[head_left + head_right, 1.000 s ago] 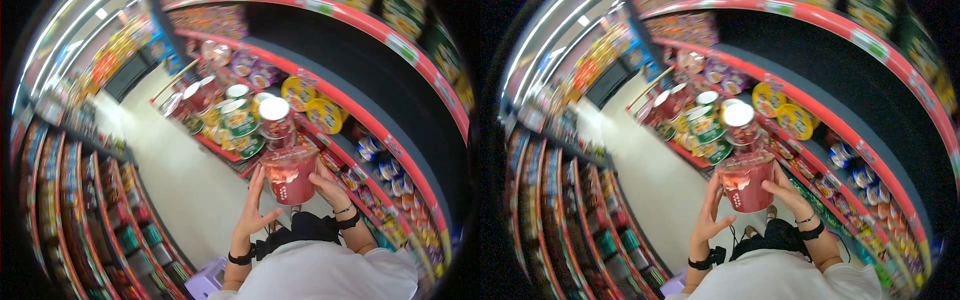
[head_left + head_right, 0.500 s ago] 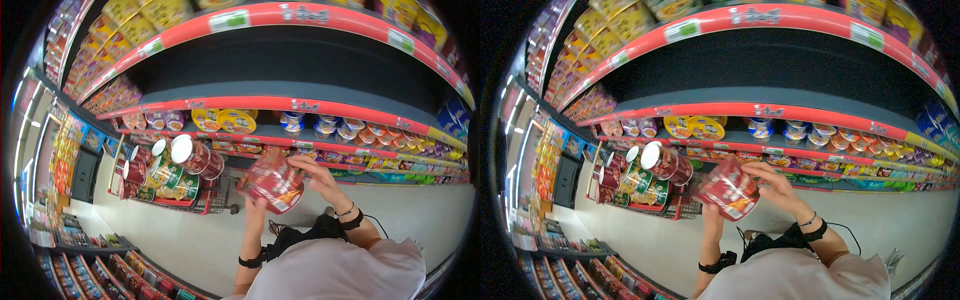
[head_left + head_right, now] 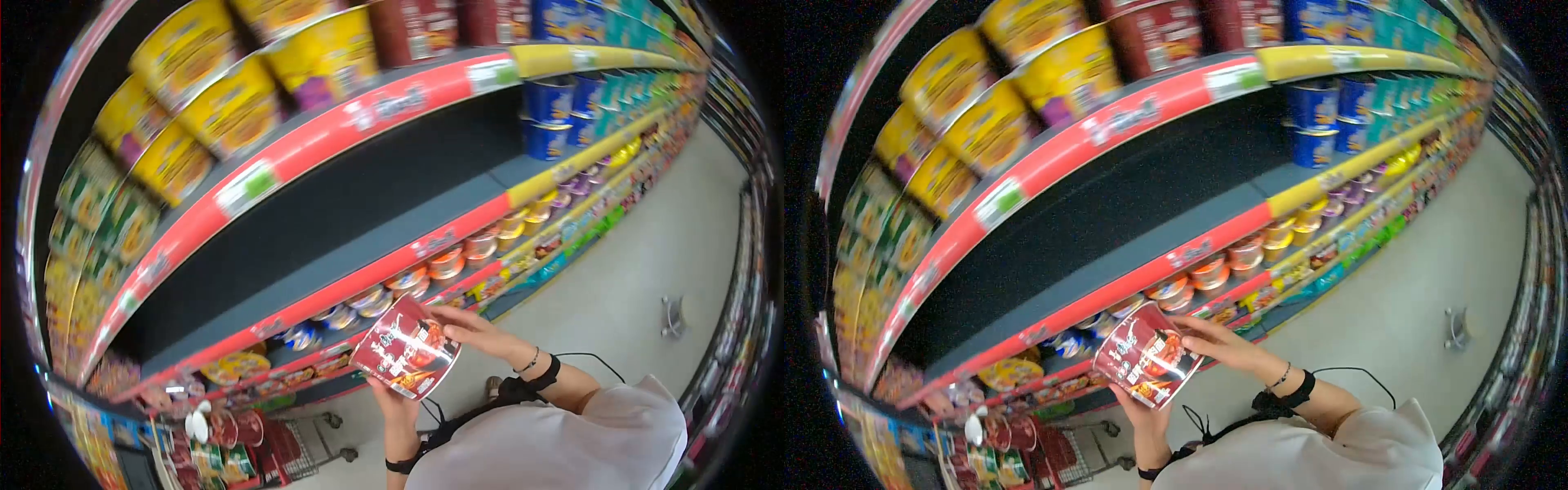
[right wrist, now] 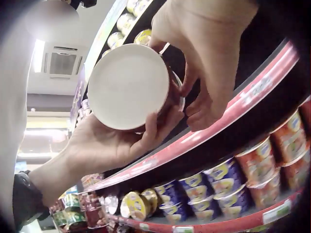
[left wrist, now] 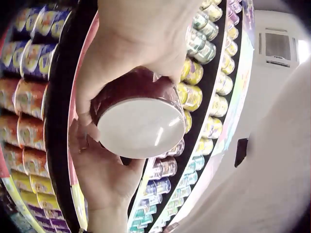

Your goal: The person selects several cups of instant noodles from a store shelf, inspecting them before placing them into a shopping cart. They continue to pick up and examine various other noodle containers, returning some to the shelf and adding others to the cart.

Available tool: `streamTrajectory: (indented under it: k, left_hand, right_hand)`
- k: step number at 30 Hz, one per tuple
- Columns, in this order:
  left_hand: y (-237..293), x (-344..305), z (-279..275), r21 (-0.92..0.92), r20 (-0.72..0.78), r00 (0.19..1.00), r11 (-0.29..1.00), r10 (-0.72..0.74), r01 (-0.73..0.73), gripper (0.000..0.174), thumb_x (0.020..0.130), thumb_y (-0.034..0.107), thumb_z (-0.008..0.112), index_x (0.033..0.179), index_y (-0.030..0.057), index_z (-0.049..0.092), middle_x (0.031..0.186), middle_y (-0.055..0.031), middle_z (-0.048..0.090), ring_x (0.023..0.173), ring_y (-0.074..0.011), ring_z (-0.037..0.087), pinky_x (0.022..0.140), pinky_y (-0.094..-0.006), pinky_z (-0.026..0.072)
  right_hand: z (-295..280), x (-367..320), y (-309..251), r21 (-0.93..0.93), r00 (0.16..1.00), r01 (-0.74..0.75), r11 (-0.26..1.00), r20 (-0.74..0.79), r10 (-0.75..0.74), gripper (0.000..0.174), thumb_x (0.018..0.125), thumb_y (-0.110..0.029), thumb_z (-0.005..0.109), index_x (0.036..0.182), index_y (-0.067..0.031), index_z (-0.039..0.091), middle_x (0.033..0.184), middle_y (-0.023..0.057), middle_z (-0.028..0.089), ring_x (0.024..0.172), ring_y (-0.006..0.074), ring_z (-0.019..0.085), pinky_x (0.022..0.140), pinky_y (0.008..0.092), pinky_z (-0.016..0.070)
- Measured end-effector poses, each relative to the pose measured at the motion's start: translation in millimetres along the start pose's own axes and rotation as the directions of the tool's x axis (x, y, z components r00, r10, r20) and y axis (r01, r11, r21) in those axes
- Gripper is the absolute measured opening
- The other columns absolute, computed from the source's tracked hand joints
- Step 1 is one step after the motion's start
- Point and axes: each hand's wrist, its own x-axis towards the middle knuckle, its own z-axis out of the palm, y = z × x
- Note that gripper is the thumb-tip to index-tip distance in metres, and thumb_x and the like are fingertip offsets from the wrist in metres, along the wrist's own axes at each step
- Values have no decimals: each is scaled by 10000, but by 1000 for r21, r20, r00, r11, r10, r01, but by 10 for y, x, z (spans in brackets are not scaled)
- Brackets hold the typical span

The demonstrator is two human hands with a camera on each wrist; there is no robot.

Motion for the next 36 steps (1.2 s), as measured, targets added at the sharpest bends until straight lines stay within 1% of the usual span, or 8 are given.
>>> streamTrajectory:
  k: [5,12,13,17,20,24,29,36]
  left_hand:
    - [-519,508,626,170,51,979,968,-198,186,827,897,710,295,1495,148,196,1510,-73,315,1372,-271,341,1120,-483,302]
    - [-610,1275,1028,479,282,950,878,-135,-17,701,977,549,396,1440,57,208,1369,-89,385,1284,-214,402,1032,-371,376]
    - [-619,1421,966,399,325,930,916,-170,28,788,905,480,608,1424,27,225,1386,-104,389,1294,-227,399,1042,-370,372]
    - [-564,1927,1336,496,428,885,866,-181,-62,989,692,190,864,1427,27,223,1405,-141,397,1294,-240,417,1072,-398,354]
    - [-539,2254,1701,515,419,887,855,-193,-57,972,692,208,864,1414,17,241,1393,-144,405,1285,-238,428,1079,-414,347]
    - [-701,2703,1882,666,450,891,684,-52,-297,956,676,193,862,1395,5,260,1344,-165,459,1267,-261,449,1046,-381,381]
    - [-1021,2990,2137,670,381,924,678,36,-303,961,668,199,854,1391,-48,271,1312,-222,465,1243,-285,456,1054,-386,355]
    - [-1382,3212,2111,863,327,926,339,190,-374,1080,639,270,862,1404,-119,206,1361,-320,350,1301,-430,351,1082,-428,316]
  right_hand:
    - [-886,-407,-145,25,976,141,990,-169,-135,665,938,-313,604,1468,-30,320,1433,92,421,1279,163,412,1050,322,351]
    - [-1445,-408,-328,-14,857,376,926,-374,-354,775,830,-225,743,1474,-74,338,1406,65,433,1184,155,462,1013,321,380]
    - [-1456,-385,-471,-68,844,361,930,-400,-357,767,800,-192,770,1443,-65,373,1387,68,445,1210,179,466,1026,346,381]
    - [-1760,-120,-501,-131,770,462,877,-431,-470,692,793,-164,773,1369,-48,408,1371,87,453,1266,217,451,1046,369,371]
    - [-1971,64,-625,-256,695,497,829,-453,-558,671,806,-149,754,1377,-40,420,1379,100,434,1277,215,439,1049,364,366]
    - [-2286,155,-697,-500,629,302,812,-536,-564,620,847,-153,705,1385,-8,434,1424,106,363,1282,209,430,1036,343,367]
    - [-2550,402,-757,-576,459,304,759,-609,-647,313,891,-90,626,1190,-13,574,1181,139,591,1135,237,564,975,353,417]
    - [-3025,461,-706,-868,575,1,497,-406,-710,382,866,-67,632,1241,-24,568,1117,147,584,1000,290,593,897,365,448]
